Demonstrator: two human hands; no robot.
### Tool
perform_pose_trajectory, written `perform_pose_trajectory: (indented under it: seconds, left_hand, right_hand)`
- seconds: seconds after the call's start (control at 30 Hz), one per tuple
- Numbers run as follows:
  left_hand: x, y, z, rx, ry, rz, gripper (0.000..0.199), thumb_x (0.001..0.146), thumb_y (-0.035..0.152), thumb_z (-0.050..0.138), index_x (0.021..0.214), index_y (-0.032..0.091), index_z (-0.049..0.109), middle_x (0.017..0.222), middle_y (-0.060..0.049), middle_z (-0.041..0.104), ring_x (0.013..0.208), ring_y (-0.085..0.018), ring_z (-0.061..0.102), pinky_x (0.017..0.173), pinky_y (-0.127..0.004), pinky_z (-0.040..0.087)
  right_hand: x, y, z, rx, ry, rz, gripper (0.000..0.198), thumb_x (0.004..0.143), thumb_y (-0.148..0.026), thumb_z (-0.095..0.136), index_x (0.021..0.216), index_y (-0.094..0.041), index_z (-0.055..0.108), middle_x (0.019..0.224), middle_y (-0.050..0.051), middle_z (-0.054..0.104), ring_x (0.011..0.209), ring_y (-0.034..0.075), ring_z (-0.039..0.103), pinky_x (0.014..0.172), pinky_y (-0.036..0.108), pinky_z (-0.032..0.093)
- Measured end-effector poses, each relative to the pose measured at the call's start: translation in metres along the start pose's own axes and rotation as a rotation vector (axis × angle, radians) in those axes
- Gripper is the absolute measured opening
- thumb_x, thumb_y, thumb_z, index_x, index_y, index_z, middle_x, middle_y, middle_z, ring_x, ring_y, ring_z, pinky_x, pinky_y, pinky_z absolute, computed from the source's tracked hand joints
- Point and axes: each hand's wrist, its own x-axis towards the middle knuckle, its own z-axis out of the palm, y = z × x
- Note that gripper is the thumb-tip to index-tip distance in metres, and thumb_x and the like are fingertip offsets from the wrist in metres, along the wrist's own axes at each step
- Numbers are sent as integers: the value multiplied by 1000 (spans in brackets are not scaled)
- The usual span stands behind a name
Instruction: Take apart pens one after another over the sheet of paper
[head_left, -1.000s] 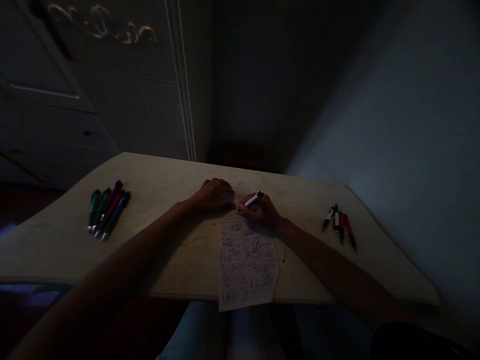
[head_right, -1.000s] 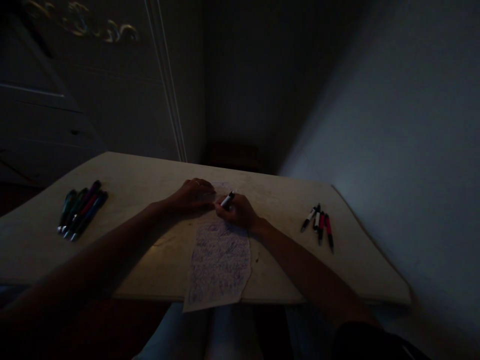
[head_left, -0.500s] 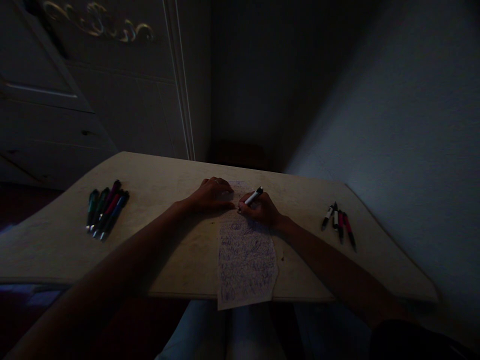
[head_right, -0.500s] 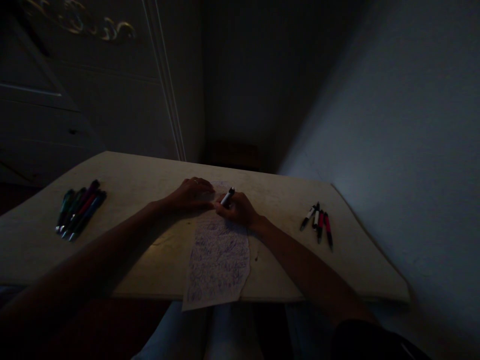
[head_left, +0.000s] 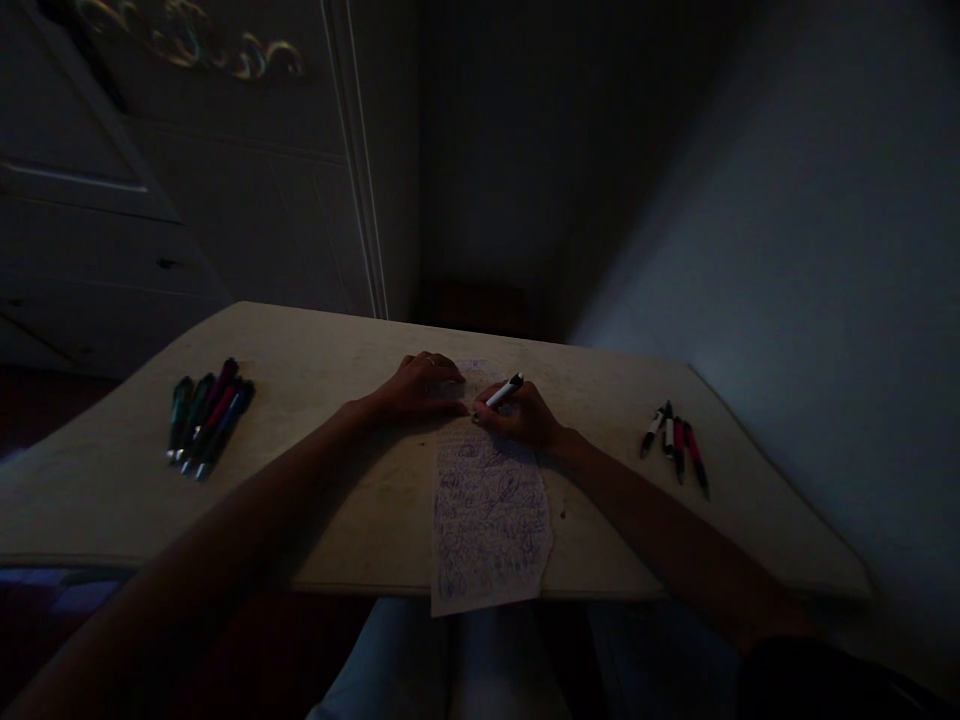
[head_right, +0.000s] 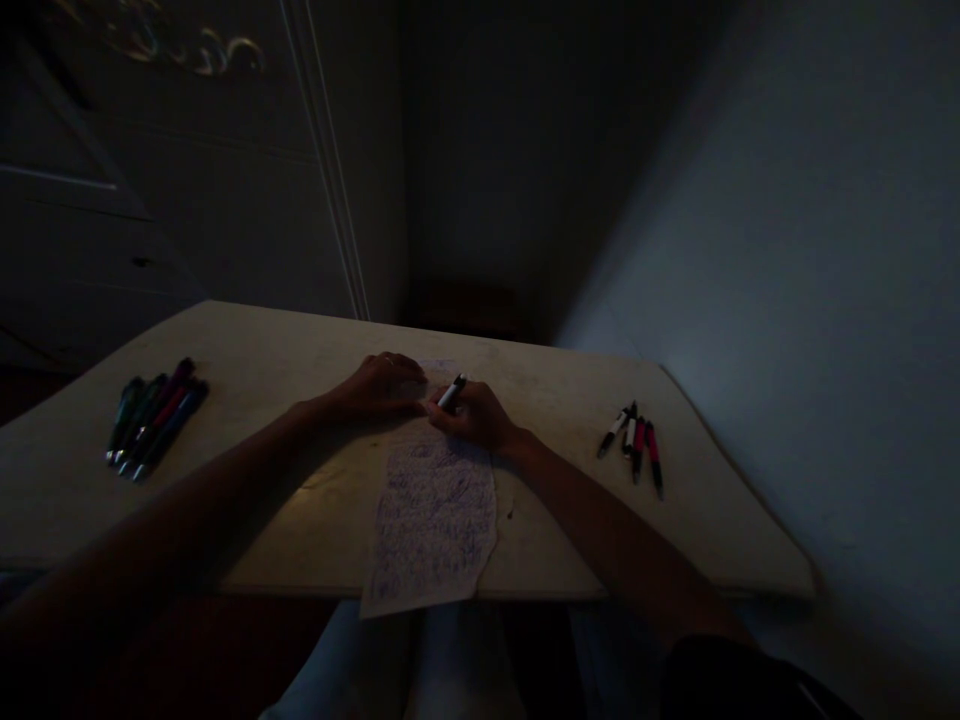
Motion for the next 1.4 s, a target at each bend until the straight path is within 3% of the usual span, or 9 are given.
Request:
perform_pose_trajectory:
  seconds: [0.77,1.13,1.4]
  left_hand:
    - [0,0,0,5,-2,-23,43,75,55,70,110,30,69,122,-9,64,119,-30,53,103,-53,34]
    - [0,-4,2,-7,20,-5,42,75,53,69,111,30,70,121,-8,65,117,-30,55,103,-51,35]
    - [0,-3,1,1,18,-12,46,74,54,70,112,27,71,122,-10,65,119,-31,54,103,-50,34]
  right_hand:
    - [2,-2,-4,40,-41,107,21,83,-33,63,73,-16,67,68,2,67,59,13,60,61,26,49]
    - [3,1,-2,-6,13,95,19,83,-32,61,74,-17,67,69,2,66,60,13,58,59,26,47]
    - [5,-3,-7,-7,-36,137,20,83,-32,61,73,-15,67,65,2,64,59,13,57,59,26,46]
